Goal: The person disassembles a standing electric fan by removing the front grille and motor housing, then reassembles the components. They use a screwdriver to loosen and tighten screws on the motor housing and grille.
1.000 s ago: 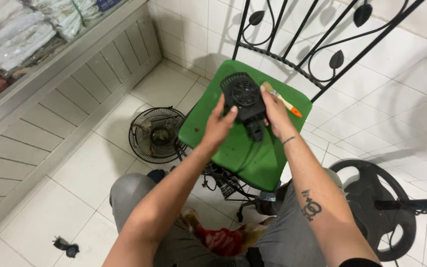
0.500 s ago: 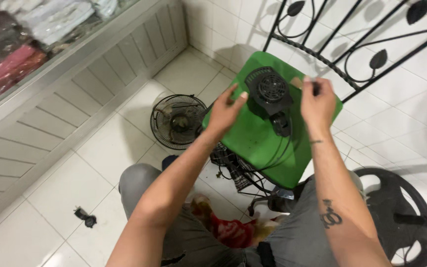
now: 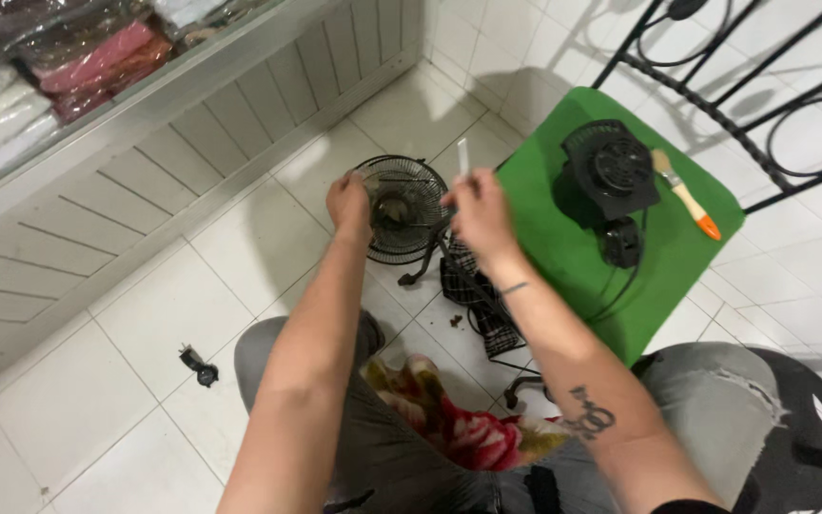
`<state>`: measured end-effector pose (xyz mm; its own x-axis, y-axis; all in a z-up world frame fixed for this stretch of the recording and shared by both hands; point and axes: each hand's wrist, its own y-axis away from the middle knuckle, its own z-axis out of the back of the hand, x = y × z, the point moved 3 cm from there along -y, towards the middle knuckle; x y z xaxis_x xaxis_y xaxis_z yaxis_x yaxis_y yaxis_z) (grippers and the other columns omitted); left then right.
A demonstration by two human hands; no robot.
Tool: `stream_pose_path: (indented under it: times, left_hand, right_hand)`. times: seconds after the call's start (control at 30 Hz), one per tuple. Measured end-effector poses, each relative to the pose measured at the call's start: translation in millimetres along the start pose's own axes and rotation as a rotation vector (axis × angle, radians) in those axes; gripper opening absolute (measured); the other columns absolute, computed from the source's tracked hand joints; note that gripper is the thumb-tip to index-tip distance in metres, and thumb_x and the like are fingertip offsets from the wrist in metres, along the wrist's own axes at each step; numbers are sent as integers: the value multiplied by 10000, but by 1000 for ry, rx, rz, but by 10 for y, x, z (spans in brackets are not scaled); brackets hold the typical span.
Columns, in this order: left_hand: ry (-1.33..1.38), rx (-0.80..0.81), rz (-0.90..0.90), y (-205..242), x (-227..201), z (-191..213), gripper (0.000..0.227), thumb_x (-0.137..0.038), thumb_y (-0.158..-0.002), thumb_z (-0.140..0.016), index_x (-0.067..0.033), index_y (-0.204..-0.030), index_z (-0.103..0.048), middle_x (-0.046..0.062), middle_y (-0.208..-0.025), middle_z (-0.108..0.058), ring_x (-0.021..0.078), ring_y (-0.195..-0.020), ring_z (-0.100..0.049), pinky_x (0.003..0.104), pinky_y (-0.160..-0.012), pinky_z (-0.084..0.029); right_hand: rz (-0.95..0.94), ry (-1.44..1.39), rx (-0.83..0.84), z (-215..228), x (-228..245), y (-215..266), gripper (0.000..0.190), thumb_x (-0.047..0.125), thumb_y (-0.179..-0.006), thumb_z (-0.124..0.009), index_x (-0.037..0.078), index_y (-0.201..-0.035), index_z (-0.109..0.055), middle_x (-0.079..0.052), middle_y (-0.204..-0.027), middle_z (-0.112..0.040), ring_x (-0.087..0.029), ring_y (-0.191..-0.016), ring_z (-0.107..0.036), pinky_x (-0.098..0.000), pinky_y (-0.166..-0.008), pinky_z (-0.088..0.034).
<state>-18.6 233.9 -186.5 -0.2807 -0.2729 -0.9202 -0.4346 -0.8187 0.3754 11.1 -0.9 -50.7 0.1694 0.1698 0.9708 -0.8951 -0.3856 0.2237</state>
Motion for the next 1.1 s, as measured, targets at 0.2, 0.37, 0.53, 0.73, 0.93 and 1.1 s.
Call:
stream_pose_path:
  times: [0.2,0.37,0.53,0.73,0.93,1.1]
  left_hand:
    - [-151,-193,211,-324,1135,252,425,-271,-902,-665,-15,-1240,-688,195,-1265,-691,341,-1165,-659,424,-980,-521]
    - [-261,-136,379,-398,1905,324,562,-199,-901,-658,4,-1417,-564,241,-1425,-573,390,-1291,-578,426,-1030,-495]
    - [-301,-70,514,-516,2223,202,630,-268,-910,-691,-12,-1458,-512,229,-1421,-570,367,-1272,-582,395,-1005,-503]
    - [-172,-7,500,-752,2409,-33,456,-261,-922,-688,40,-1258,-622,183,-1024,-720,279,-771,-713,396,-561,-504]
    - [-174,7,489,-1019,2623,-68,264,-171,-920,-639,62,-1036,-681,169,-857,-719,265,-640,-674,393,-482,-495]
    - [-389,-20,352,-1102,2630,-6,197,-104,-870,-627,71,-940,-684,209,-845,-728,275,-630,-699,387,-524,-528]
  right_hand:
    - [-301,-76,130,-860,-1570,-487,194,216,-1020,-450,37,-1026,-526,-109,-851,-659,-156,-503,-526,-326,-422,-446]
    - [-524,63,157,-1033,-2758,-578,377,241,-1078,-438,-95,-1010,-594,-171,-797,-594,-190,-483,-482,-364,-415,-411]
    - [-721,37,148,-951,-3130,-560,297,256,-1031,-454,15,-1162,-570,-100,-864,-663,-139,-516,-445,-346,-459,-408]
    - [-754,38,113,-985,-3326,-649,323,273,-1015,-523,36,-1215,-614,-119,-935,-721,-133,-479,-420,-334,-439,-385]
    - [-725,99,111,-1027,-3396,-697,306,278,-1004,-553,49,-1188,-642,-92,-980,-754,-126,-442,-434,-332,-409,-377]
    - [-688,147,103,-1046,-3142,-662,322,286,-1005,-547,69,-1233,-614,-79,-948,-749,-123,-430,-433,-332,-406,-370]
